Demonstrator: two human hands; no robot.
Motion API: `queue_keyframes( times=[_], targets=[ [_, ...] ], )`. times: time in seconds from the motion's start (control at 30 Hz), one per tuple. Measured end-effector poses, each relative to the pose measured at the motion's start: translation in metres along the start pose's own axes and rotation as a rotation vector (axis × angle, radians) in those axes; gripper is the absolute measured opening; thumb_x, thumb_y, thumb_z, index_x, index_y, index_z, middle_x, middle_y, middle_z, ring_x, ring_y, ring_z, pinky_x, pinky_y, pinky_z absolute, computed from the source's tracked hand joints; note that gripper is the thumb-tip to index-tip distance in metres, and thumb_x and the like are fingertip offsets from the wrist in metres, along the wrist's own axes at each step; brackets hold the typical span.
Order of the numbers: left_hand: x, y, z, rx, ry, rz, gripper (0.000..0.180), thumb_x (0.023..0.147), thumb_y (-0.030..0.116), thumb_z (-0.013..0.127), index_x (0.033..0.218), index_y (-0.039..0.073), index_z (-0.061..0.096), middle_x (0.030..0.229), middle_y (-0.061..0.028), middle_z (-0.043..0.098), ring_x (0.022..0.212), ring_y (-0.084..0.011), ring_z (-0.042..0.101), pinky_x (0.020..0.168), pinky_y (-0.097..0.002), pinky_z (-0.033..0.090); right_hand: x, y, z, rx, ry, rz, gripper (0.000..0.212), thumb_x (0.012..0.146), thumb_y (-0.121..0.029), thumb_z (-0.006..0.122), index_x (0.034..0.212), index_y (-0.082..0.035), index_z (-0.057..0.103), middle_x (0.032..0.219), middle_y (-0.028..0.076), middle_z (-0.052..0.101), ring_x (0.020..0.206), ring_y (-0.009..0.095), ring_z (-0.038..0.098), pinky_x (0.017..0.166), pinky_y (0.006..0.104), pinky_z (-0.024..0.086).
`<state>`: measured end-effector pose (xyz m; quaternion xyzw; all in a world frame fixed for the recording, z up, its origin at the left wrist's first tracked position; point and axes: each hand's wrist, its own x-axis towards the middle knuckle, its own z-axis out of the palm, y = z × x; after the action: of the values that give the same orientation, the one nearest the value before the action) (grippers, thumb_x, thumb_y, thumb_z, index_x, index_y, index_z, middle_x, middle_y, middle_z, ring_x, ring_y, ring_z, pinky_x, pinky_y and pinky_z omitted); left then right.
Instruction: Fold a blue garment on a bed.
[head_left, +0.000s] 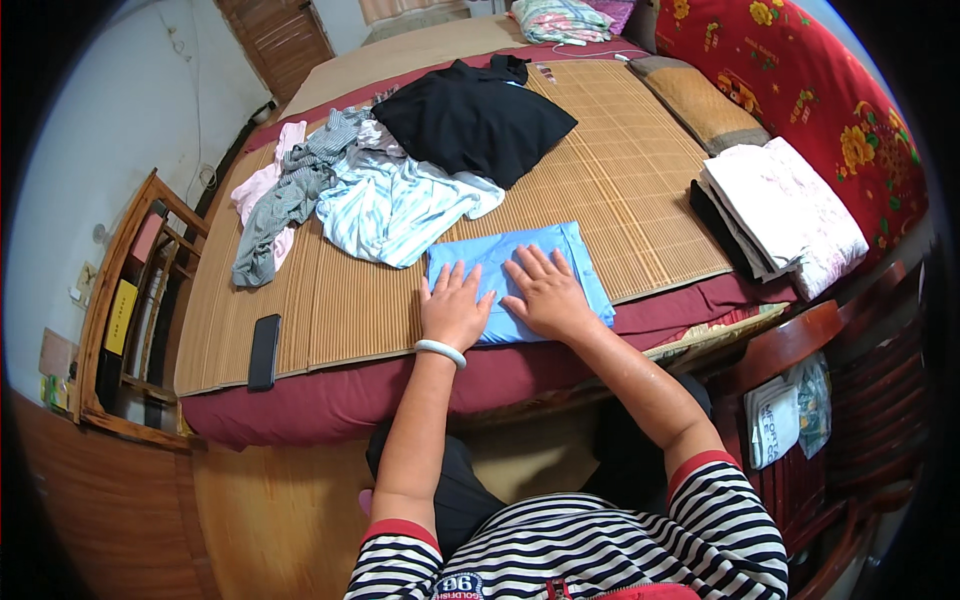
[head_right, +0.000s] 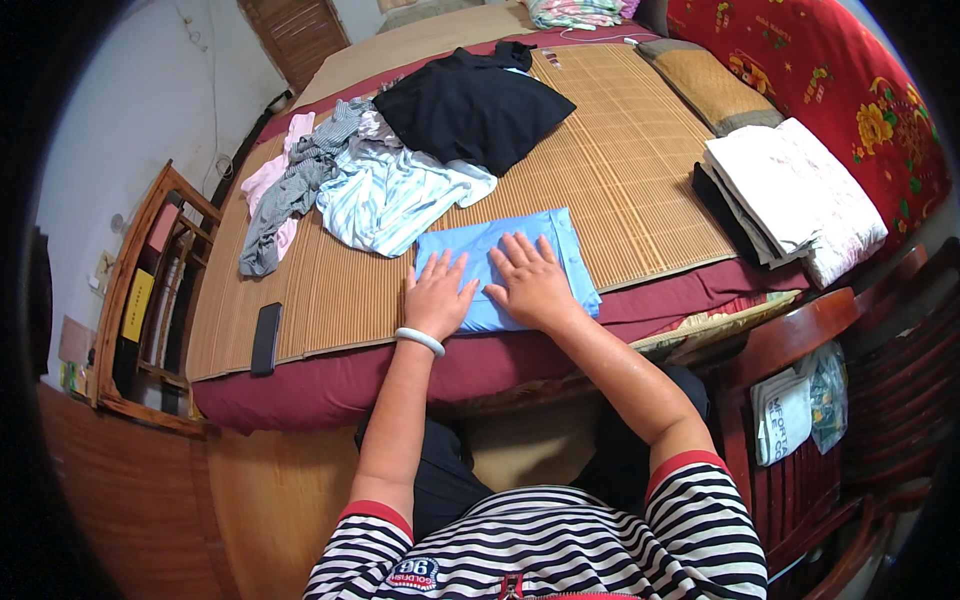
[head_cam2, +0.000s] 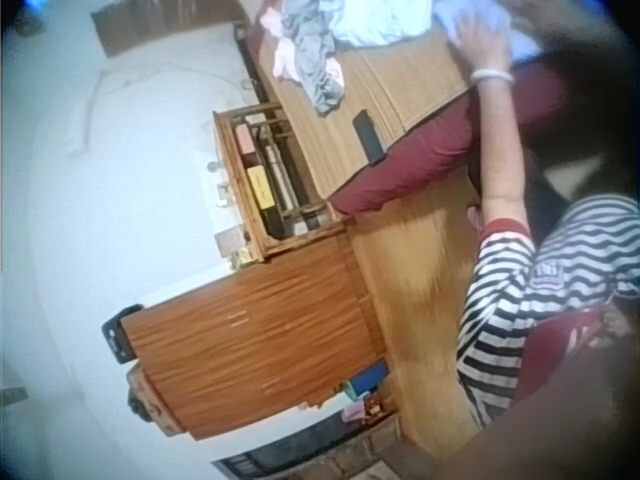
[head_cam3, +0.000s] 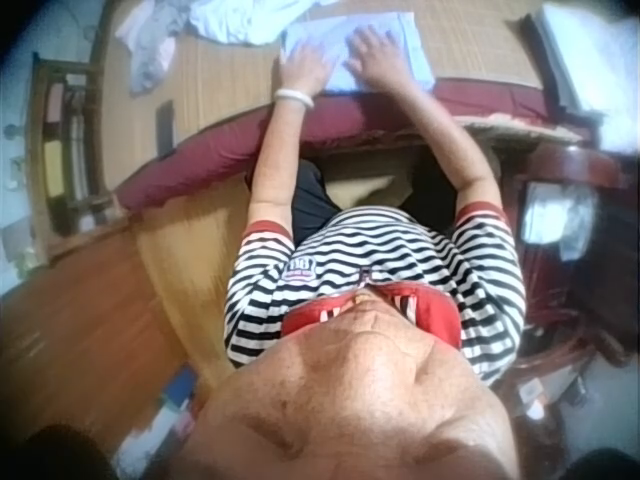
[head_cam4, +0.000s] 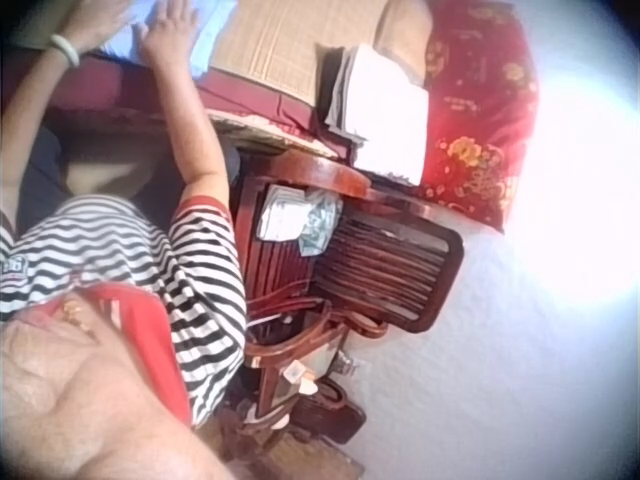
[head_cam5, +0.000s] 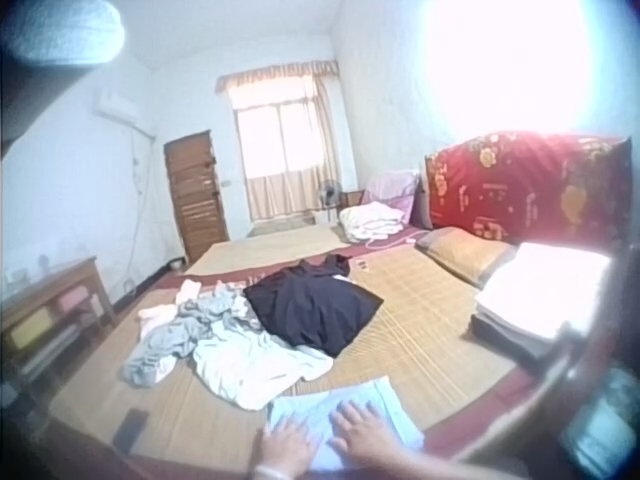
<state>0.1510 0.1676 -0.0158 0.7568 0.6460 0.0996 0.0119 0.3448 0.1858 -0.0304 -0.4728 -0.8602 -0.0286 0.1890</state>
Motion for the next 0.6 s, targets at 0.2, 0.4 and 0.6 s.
queue_keyframes(
  times=[0.2,0.4,0.6],
  targets=[
    [-0.002,-0.013,-0.006,0.019,-0.026,-0.114,0.059,0.099,0.048,0.045,0.147,0.016,0.045,0.156,-0.0125,0.038,0.146,-0.0319,0.032,0.115,-0.0620,0.021,0.001,0.013,-0.017,-0.112,-0.028,0.183,0.072,0.095,-0.055,0.050,0.148,-0.007,0.043,0.154,0.019,0.039,0.146,0.031,0.032,0.117,0.0551,0.021],
    [-0.002,-0.017,-0.011,-0.016,-0.022,-0.170,0.058,0.098,0.048,0.047,0.144,0.012,0.049,0.154,-0.0128,0.040,0.145,-0.0350,0.031,0.115,-0.0630,0.021,0.008,0.023,-0.021,-0.051,-0.082,0.315,0.071,0.096,-0.052,0.049,0.149,-0.006,0.039,0.154,0.020,0.037,0.146,0.031,0.031,0.117,0.0574,0.020],
    [0.002,-0.010,-0.019,0.070,0.059,-0.111,0.051,0.098,0.041,0.050,0.138,0.010,0.055,0.150,-0.0150,0.046,0.145,-0.0351,0.031,0.115,-0.0640,0.020,0.016,0.007,-0.018,-0.073,-0.006,0.167,0.063,0.093,-0.040,0.058,0.141,-0.001,0.048,0.150,0.020,0.043,0.144,0.031,0.035,0.118,0.0587,0.018]
  ],
)
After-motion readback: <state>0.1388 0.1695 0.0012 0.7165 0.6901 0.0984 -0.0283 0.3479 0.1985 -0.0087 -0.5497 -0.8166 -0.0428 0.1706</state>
